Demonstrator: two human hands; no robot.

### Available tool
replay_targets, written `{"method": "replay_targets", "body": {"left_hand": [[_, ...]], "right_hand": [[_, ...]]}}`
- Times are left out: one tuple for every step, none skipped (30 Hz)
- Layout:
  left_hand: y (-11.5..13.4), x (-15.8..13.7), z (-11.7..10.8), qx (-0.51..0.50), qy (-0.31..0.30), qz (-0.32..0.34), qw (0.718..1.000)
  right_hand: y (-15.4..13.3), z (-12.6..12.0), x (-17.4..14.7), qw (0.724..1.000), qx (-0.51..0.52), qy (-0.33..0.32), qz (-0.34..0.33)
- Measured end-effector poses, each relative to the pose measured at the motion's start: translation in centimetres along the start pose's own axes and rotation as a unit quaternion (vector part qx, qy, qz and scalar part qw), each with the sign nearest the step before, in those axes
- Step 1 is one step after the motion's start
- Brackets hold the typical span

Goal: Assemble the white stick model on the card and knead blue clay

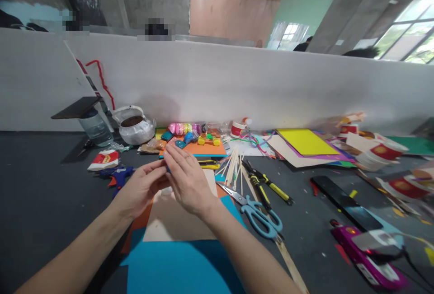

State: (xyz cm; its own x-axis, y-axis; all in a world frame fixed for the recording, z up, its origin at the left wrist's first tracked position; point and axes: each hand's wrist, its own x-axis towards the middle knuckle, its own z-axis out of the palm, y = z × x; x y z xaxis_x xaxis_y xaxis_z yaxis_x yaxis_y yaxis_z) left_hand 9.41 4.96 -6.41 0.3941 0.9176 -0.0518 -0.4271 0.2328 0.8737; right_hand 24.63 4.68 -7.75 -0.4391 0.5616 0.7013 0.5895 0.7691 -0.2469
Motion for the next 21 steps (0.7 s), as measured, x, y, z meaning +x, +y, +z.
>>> {"method": "replay_targets", "body": {"left_hand": [[0.1,-0.1,0.2,-0.014,-0.005,-0.005,1.0],[0.1,-0.2,0.3,-0.024,-0.008,-0.01,1.0],[0.2,-0.3,0.3,-0.034,-0.007,-0.016,0.999],[0.2,-0.3,0.4,-0.04,0.0,-0.02,0.999],[0.2,-0.3,0.3,-0.046,0.008,-0.023,0.999],[0.2,-0.3,0.3,-0.051,0.016,-0.027,0.998],[0.2,-0.2,0.2,-0.056,0.022,-0.03,0.998],[0.2,-0.2,0.2,-0.058,0.024,-0.035,0.997],[0.1,-0.2,0.2,-0.057,0.023,-0.039,0.997],[0.1,-0.2,0.2,-0.052,0.018,-0.041,0.998],[0.0,-0.2,0.2,-0.046,0.012,-0.043,0.998],[-0.1,-0.2,0.3,-0.04,0.004,-0.046,0.998],[-0.1,-0.3,0.4,-0.038,-0.006,-0.048,0.998],[-0.2,-0.4,0.5,-0.041,-0.019,-0.05,0.998],[-0.2,-0.5,0.6,-0.047,-0.033,-0.053,0.997],[-0.3,-0.5,0.6,-0.051,-0.045,-0.057,0.996],[-0.3,-0.5,0.7,-0.047,-0.049,-0.061,0.996],[-0.3,-0.5,0.7,-0.038,-0.04,-0.062,0.997],[-0.4,-0.4,0.7,-0.029,-0.019,-0.061,0.998],[-0.5,-0.3,0.7,-0.028,0.011,-0.058,0.998],[-0.6,-0.1,0.7,-0.04,0.043,-0.055,0.997]], "right_hand": [[0.1,0.1,-0.1,1.0,-0.022,-0.001,0.002],[0.1,0.1,-0.1,0.999,-0.038,-0.006,0.011],[0.1,0.0,-0.2,0.999,-0.042,-0.015,0.022],[0.1,-0.1,-0.2,0.999,-0.028,-0.029,0.034],[0.0,-0.3,-0.2,0.998,0.007,-0.042,0.049],[-0.1,-0.5,-0.2,0.995,0.057,-0.047,0.065],[-0.2,-0.8,-0.2,0.99,0.11,-0.043,0.082],[-0.3,-0.9,-0.1,0.983,0.155,-0.033,0.097],[-0.4,-1.0,-0.1,0.977,0.184,-0.02,0.103],[-0.5,-1.0,-0.1,0.976,0.194,-0.008,0.102],[-0.4,-1.0,-0.1,0.977,0.189,0.0,0.096],[-0.4,-0.9,-0.2,0.979,0.181,0.002,0.09],[-0.3,-0.8,-0.2,0.981,0.174,0.003,0.087],[-0.2,-0.7,-0.2,0.981,0.172,0.009,0.092],[-0.2,-0.6,-0.2,0.979,0.173,0.021,0.104],[-0.1,-0.6,-0.2,0.976,0.175,0.038,0.121],[-0.1,-0.7,-0.2,0.973,0.177,0.059,0.139],[-0.2,-0.8,-0.1,0.968,0.18,0.082,0.157],[-0.4,-0.8,0.0,0.963,0.183,0.102,0.169],[-0.8,-0.8,0.0,0.96,0.188,0.114,0.175],[-1.3,-0.7,0.1,0.958,0.195,0.115,0.173]]}}
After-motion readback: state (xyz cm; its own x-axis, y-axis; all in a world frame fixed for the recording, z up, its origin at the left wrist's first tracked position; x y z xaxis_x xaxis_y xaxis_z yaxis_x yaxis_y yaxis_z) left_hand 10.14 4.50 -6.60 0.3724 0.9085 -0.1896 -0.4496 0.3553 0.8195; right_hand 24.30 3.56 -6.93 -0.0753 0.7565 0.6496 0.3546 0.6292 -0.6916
